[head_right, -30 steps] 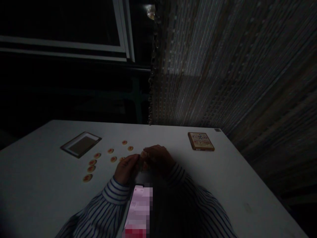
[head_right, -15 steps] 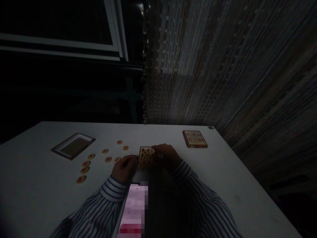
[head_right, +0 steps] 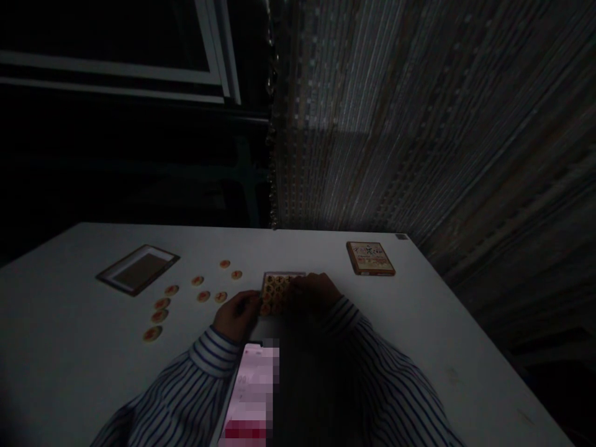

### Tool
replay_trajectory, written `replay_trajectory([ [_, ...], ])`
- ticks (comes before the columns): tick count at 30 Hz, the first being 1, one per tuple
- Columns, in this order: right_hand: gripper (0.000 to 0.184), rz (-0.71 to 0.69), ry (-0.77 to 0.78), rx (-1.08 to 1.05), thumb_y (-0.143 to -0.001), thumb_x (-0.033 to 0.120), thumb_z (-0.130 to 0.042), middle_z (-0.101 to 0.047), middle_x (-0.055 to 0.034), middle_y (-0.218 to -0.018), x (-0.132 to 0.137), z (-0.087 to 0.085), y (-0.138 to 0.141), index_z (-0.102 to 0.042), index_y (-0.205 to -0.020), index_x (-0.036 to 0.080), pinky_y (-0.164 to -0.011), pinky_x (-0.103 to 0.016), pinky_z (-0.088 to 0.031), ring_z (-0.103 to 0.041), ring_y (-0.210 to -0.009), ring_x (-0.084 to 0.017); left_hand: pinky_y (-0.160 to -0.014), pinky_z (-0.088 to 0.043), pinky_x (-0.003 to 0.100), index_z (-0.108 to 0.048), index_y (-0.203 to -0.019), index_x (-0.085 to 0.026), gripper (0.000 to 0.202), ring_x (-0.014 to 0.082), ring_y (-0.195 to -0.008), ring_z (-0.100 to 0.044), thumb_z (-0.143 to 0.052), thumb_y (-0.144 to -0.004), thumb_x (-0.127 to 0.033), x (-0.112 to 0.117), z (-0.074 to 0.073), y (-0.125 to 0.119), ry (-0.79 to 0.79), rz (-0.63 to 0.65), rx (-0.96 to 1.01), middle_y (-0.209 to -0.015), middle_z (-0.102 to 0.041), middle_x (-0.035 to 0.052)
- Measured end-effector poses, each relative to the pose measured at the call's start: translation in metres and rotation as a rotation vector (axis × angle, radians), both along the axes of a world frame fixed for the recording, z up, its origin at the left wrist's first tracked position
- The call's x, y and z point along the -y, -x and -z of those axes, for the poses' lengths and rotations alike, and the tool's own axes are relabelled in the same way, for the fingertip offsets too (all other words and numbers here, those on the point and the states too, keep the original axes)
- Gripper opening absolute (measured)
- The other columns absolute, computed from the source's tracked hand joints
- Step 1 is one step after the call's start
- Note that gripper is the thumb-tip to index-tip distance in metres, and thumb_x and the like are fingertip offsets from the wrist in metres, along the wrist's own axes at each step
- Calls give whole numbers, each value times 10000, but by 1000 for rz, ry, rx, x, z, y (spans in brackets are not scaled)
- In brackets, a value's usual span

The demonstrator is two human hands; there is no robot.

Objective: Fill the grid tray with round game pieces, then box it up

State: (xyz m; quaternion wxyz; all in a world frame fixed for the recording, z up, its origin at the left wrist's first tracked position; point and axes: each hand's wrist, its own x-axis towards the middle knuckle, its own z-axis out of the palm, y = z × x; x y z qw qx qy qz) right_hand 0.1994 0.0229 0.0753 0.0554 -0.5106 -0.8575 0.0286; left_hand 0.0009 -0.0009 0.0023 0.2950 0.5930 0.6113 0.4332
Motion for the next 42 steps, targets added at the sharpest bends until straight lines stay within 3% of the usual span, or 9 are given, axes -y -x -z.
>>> replay_trajectory([
  [6, 268, -20, 87, 58, -713, 399, -487, -633, -50, -858, -4, 0, 4, -606, -882, 228, -653, -242, -388, -562, -776, -161, -568, -442, 255, -601, -840, -165, 318, 138, -586, -545, -479, -662, -399, 0, 3, 0, 14, -5, -13, -643, -601, 25],
  [13, 333, -24, 121, 193, -725, 474, -417, -634, -58, -848, -9, 6, 11, -621, -827, 232, -594, -275, -406, -572, -728, -195, -566, -434, 250, -612, -836, -171, 309, 133, -582, -540, -481, -659, -388, 0, 3, 0, 8, -14, -39, -637, -600, 20],
  [18, 338, -50, 105, 193, -772, 438, -339, -629, -43, -853, -10, 8, 12, -615, -837, 254, -597, -284, -407, -571, -753, -196, -528, -428, 245, -613, -826, -170, 315, 130, -540, -536, -470, -663, -399, 1, 0, 0, 18, -10, -59, -595, -595, 14],
  [28, 377, -26, 161, 208, -730, 511, -366, -622, -47, -847, -13, 11, 10, -616, -839, 251, -608, -285, -406, -567, -738, -190, -591, -447, 260, -615, -818, -169, 300, 141, -611, -559, -471, -669, -386, 0, 3, 0, 3, -15, -44, -670, -621, 32],
  [42, 293, -39, 145, 208, -733, 434, -410, -622, -36, -880, -8, 4, 12, -614, -827, 246, -620, -261, -397, -564, -775, -181, -583, -441, 258, -618, -815, -174, 305, 140, -605, -553, -482, -662, -401, -1, 6, 1, 26, -10, -58, -648, -607, 26],
])
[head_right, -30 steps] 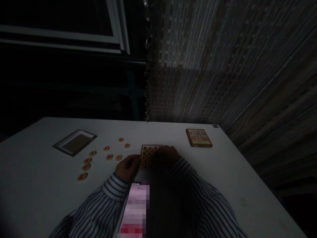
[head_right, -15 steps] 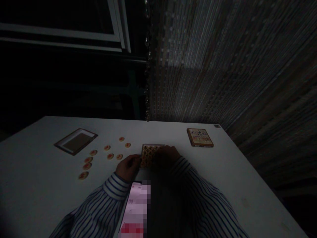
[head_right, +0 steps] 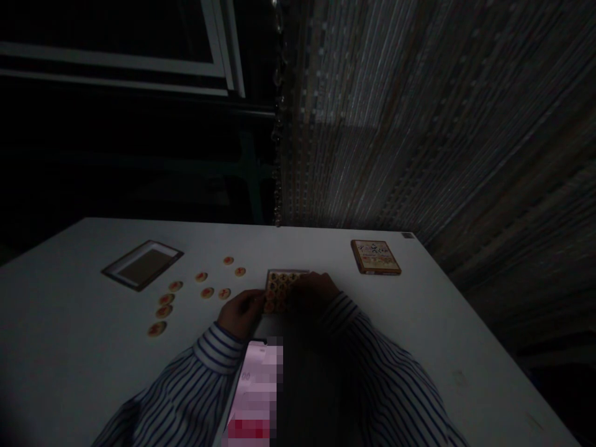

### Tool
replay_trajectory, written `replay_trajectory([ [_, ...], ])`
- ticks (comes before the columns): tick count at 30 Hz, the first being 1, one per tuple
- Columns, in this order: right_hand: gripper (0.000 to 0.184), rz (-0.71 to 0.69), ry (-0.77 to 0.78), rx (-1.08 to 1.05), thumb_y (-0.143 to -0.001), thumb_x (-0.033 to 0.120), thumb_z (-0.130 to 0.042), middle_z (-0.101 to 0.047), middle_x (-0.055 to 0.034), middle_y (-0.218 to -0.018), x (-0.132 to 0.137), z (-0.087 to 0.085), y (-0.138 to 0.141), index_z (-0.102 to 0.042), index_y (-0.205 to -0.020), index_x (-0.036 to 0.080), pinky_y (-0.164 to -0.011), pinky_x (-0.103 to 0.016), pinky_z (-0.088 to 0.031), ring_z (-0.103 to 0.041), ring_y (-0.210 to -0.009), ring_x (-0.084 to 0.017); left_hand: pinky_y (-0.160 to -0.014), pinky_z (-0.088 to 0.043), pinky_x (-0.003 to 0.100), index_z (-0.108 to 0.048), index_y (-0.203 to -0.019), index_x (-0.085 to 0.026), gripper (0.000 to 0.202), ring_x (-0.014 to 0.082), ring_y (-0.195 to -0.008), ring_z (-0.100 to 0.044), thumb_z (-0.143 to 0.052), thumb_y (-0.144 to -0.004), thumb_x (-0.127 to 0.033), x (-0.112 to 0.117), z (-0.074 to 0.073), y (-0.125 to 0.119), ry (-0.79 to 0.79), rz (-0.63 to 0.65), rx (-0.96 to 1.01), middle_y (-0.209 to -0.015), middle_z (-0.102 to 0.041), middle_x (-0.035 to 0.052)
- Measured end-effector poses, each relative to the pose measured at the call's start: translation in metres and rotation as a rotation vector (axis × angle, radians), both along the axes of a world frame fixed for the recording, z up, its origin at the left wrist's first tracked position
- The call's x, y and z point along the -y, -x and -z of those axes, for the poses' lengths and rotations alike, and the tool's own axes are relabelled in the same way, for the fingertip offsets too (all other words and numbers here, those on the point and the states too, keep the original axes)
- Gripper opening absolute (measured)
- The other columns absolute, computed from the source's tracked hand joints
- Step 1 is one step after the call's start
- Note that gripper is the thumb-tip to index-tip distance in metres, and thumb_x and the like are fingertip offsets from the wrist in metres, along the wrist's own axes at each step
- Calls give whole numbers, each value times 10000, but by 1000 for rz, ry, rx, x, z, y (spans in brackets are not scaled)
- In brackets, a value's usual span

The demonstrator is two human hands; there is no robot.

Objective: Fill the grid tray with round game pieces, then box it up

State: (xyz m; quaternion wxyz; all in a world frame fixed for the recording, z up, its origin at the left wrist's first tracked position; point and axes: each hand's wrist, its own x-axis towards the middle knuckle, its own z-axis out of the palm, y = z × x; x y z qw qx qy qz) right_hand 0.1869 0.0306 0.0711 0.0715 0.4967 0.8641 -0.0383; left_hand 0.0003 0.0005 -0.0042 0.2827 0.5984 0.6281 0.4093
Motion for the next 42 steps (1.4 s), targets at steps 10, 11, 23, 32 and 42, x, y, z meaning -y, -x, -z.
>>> replay_trajectory([
  [10, 327, -17, -8, -6, -731, 481, -394, -624, -40, -843, 0, 2, -2, -615, -820, 257, -597, -270, -392, -565, -733, -183, -579, -444, 264, -619, -809, -167, 298, 140, -585, -549, -490, -659, -389, 1, -2, 0, -2, 4, 2, -638, -608, 29],
  [11, 332, -24, -9, -11, -732, 486, -389, -624, -38, -838, 0, 3, -2, -616, -818, 259, -593, -267, -391, -566, -728, -181, -587, -445, 265, -618, -812, -167, 295, 141, -593, -552, -487, -662, -386, 1, -2, 0, -1, 7, 2, -648, -612, 31],
  [23, 331, -13, -15, -6, -751, 454, -366, -627, -37, -830, 0, 4, -3, -614, -810, 243, -600, -263, -398, -567, -718, -171, -610, -451, 264, -623, -805, -155, 258, 140, -626, -561, -490, -667, -328, 1, -2, -1, -12, 10, -2, -668, -623, 35],
  [32, 301, -43, -26, -4, -750, 428, -378, -629, -33, -818, 1, -2, -2, -609, -799, 242, -589, -268, -404, -574, -720, -179, -629, -454, 276, -623, -803, -161, 260, 147, -637, -563, -488, -669, -339, 2, -3, 0, -1, 6, 10, -682, -625, 38],
  [42, 285, 19, -35, -36, -743, 410, -412, -625, -57, -839, 4, -9, -4, -605, -824, 216, -618, -275, -393, -567, -756, -190, -598, -452, 269, -623, -809, -159, 273, 144, -604, -553, -483, -665, -344, 2, -3, 0, -8, 20, 0, -666, -619, 38],
])
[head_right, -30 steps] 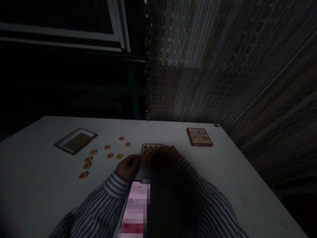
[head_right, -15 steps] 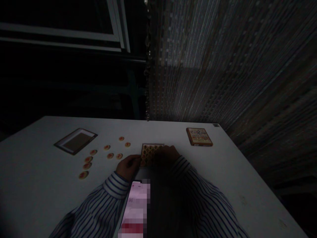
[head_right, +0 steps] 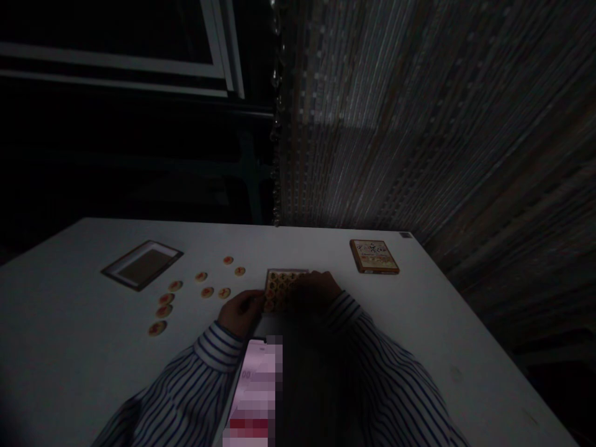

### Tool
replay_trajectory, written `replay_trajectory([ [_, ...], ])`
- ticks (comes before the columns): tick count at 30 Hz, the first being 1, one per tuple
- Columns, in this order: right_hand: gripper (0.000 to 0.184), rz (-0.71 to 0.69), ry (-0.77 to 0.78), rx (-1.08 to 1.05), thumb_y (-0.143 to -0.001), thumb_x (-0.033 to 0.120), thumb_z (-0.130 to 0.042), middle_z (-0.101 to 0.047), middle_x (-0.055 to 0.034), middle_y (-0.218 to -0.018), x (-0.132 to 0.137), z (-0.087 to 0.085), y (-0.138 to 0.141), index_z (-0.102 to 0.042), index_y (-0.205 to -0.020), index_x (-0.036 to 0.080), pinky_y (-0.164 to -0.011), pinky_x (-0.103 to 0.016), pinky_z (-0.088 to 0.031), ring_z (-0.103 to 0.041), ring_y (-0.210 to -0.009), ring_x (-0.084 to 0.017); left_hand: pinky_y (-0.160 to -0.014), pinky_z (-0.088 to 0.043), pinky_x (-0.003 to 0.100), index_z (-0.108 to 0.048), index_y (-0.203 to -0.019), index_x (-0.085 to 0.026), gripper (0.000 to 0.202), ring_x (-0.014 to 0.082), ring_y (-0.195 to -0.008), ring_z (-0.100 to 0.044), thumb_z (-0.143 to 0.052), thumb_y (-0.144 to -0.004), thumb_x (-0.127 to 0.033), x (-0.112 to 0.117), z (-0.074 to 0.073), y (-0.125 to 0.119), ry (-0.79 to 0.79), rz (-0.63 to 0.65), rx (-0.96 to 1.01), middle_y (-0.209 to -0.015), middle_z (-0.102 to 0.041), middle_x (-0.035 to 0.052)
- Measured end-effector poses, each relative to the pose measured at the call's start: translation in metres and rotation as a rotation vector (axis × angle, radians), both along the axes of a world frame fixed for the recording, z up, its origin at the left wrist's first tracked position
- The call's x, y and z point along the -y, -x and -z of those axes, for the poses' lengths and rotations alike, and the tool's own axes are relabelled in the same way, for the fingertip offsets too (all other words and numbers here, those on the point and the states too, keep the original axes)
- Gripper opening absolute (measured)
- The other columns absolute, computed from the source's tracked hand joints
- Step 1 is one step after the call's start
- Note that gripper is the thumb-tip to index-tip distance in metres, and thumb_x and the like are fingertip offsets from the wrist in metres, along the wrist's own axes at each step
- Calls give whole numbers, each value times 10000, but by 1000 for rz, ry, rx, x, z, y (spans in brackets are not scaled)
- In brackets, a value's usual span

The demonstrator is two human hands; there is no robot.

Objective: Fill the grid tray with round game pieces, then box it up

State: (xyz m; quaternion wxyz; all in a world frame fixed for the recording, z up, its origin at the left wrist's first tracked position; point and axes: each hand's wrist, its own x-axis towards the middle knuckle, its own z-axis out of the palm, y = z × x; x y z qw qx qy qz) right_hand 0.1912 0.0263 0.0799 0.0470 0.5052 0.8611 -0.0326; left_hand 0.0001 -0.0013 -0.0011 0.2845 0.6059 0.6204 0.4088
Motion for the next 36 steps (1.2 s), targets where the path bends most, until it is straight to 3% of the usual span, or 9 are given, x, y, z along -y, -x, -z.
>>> replay_trajectory([
  [4, 245, 28, -49, -100, -762, 334, -419, -618, -62, -843, 6, 2, -10, -594, -874, 204, -670, -270, -376, -544, -795, -168, -607, -451, 262, -622, -799, -164, 270, 140, -606, -558, -485, -663, -353, 0, 2, 0, 8, -5, 26, -651, -618, 30],
  [9, 296, 95, -62, -267, -752, 318, -442, -605, -51, -887, 16, 19, -29, -545, -1005, 206, -683, -269, -390, -543, -783, -149, -605, -450, 261, -620, -834, -168, 292, 142, -606, -562, -477, -668, -361, 5, -2, 0, -2, -5, -9, -647, -619, 27],
  [17, 439, 281, 111, -418, -752, 419, -403, -627, -62, -866, 42, 31, -27, -476, -1108, 173, -649, -262, -431, -575, -753, -162, -573, -449, 256, -579, -966, -167, 376, 136, -574, -552, -494, -657, -364, 14, -8, 1, -18, 69, -181, -688, -618, 31],
  [21, 454, 263, 202, -465, -738, 374, -439, -632, -55, -875, 47, 27, -18, -431, -1147, 176, -661, -249, -434, -583, -771, -157, -589, -448, 254, -558, -998, -173, 390, 139, -603, -552, -515, -643, -327, 14, -8, 2, -30, 122, -238, -693, -614, 27],
  [27, 421, 264, 135, -487, -721, 347, -464, -608, -48, -962, 49, 23, -12, -448, -1118, 207, -705, -259, -434, -567, -852, -176, -645, -449, 275, -523, -1040, -178, 430, 152, -662, -554, -544, -613, -231, 13, -7, 2, -47, 178, -314, -843, -619, 44],
  [36, 361, 219, 80, -597, -772, 296, -393, -569, -48, -1047, 47, 34, -9, -453, -1116, 205, -779, -287, -413, -529, -936, -182, -794, -411, 331, -482, -1072, -138, 469, 200, -894, -531, -554, -609, -156, 9, -3, 3, -69, 233, -364, -994, -584, 77],
])
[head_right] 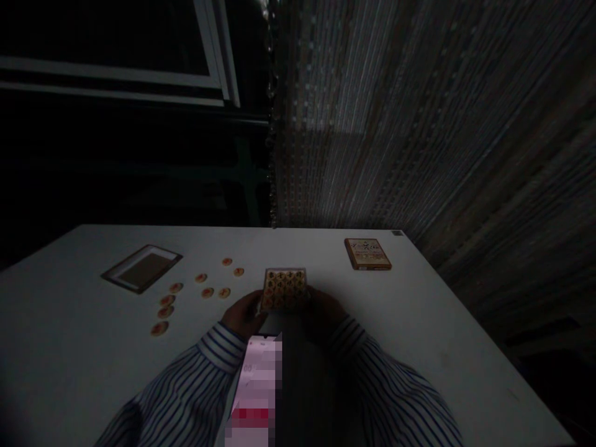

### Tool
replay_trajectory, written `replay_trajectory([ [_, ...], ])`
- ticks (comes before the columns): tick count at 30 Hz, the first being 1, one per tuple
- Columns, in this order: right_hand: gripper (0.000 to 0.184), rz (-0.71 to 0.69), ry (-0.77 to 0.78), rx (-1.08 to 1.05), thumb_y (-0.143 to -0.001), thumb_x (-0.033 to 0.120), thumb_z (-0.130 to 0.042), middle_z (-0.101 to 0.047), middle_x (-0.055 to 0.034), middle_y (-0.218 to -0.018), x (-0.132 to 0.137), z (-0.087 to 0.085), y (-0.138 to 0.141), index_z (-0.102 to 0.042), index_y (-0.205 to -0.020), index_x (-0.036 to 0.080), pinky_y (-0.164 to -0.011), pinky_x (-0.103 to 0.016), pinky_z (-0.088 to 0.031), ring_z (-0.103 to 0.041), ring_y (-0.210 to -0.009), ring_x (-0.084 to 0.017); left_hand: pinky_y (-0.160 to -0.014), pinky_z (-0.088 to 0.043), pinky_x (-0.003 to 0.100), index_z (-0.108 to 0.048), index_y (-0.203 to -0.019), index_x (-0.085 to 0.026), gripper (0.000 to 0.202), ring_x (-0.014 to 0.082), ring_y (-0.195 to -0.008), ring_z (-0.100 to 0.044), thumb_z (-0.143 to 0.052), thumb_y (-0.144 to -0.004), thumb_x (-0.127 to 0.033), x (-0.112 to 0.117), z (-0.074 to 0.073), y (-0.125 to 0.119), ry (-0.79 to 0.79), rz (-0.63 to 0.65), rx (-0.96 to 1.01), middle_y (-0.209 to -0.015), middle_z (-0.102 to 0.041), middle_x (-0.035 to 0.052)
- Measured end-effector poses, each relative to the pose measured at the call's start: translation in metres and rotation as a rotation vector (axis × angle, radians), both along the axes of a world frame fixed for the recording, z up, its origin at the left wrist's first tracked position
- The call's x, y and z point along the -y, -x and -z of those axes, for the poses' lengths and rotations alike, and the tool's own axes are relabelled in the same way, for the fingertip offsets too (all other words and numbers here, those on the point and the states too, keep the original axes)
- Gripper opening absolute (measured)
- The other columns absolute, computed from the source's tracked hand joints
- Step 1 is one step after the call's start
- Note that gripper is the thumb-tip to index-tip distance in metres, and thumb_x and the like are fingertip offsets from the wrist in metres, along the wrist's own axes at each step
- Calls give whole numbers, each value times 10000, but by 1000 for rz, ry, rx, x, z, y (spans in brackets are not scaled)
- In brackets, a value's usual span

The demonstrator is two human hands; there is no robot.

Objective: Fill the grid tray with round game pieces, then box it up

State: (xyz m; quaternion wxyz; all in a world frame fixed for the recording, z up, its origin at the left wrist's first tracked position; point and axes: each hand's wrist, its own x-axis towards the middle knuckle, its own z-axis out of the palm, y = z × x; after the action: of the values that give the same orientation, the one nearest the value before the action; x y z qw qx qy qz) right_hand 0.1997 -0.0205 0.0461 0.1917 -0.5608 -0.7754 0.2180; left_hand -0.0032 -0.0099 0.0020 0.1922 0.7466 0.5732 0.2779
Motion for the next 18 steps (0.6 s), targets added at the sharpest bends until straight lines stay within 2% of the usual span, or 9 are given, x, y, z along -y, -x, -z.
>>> replay_trajectory([
  [7, 374, 30, 4, -2, -754, 278, -414, -556, -48, -1071, 0, 0, 1, -455, -1118, 198, -810, -305, -398, -513, -961, -188, -728, -445, 319, -477, -1079, -143, 480, 189, -822, -555, -554, -606, -174, -1, 5, 1, -1, 2, 33, -968, -594, 73],
  [14, 351, -33, -6, -50, -777, 294, -383, -569, -38, -1049, -1, -1, 1, -462, -1107, 205, -787, -280, -408, -526, -937, -174, -747, -432, 314, -477, -1078, -145, 483, 188, -843, -544, -551, -601, -164, -1, 4, 1, -17, 7, 15, -979, -591, 72],
  [18, 359, -29, -15, -35, -773, 287, -396, -563, -51, -1052, -2, 2, -1, -449, -1117, 197, -791, -294, -403, -521, -941, -183, -705, -443, 317, -483, -1072, -141, 475, 175, -751, -555, -548, -603, -173, -1, 6, 2, -14, -3, -2, -926, -601, 70],
])
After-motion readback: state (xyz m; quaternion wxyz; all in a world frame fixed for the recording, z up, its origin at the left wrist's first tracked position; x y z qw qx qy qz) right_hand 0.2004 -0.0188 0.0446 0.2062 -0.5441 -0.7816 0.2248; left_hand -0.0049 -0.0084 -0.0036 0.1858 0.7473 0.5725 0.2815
